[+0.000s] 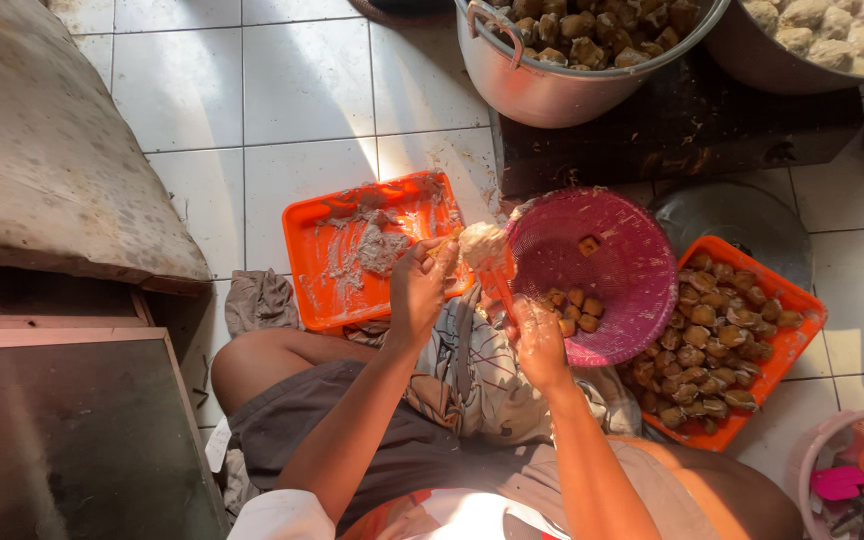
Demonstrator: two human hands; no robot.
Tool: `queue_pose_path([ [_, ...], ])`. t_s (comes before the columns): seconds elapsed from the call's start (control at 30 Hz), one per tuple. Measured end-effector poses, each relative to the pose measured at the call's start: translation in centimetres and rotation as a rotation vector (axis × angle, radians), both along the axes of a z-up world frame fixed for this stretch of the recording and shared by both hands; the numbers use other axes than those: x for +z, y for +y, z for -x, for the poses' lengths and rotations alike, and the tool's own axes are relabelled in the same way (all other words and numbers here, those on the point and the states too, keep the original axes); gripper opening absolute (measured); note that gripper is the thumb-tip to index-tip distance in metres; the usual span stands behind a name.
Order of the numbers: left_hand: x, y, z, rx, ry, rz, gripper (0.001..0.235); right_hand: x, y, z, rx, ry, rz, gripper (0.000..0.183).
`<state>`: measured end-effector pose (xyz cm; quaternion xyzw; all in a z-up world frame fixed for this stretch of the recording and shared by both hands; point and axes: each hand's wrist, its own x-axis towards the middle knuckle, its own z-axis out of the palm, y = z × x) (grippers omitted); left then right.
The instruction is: The person scoops a gray paste from a tray and spreads it onto small brown food pieces using a spatula, then places the coated pieces into a pink basket. The person repeats this process for multiple pieces.
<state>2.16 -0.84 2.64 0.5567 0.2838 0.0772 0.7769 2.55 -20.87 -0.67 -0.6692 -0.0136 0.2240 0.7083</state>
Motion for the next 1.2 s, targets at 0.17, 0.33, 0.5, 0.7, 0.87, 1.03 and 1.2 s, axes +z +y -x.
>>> queue_pose_path([
  [0.17, 1.9, -1.0, 1.3, -0.165, -0.152, -0.061, 0.044, 3.5, -0.2, 0.6, 0.016, -0.463, 0.306, 0.024],
  [0.33, 3.0, -0.1, 2.3, -0.265, -0.224, 0.062, 0.05, 6.8, -0.4, 0.6, -0.026, -0.615, 0.446, 0.021],
  [0.5, 3.1, 0.9, 3.6, -0.43, -0.288, 0.121, 0.06, 7.8, -0.9, 0.1, -0.076, -0.731, 0.544, 0.021],
  [0.7, 4.0, 1.3, 4.3, -0.526, -0.473, 0.171, 0.072, 8.2, -1.1, 0.1, -0.105, -0.791, 0.55, 0.022],
  [0.87, 4.9, 0.1, 3.4, -0.352, -0.202, 0.042, 0.062, 9.1, -1.2, 0.4, -0.114, -0.863, 0.642, 0.022],
  [1.03, 5.6, -0.5, 3.0, -0.185, -0.241, -0.326, 0.034, 9.8, -1.8, 0.1, -0.064, -0.972, 0.672, 0.018],
  [1.2, 6.5, 0.3, 2.3, -0.024, -0.308, -0.501, 0.031, 9.6, -2.4, 0.0, 0.015, -0.928, 0.703, 0.018],
])
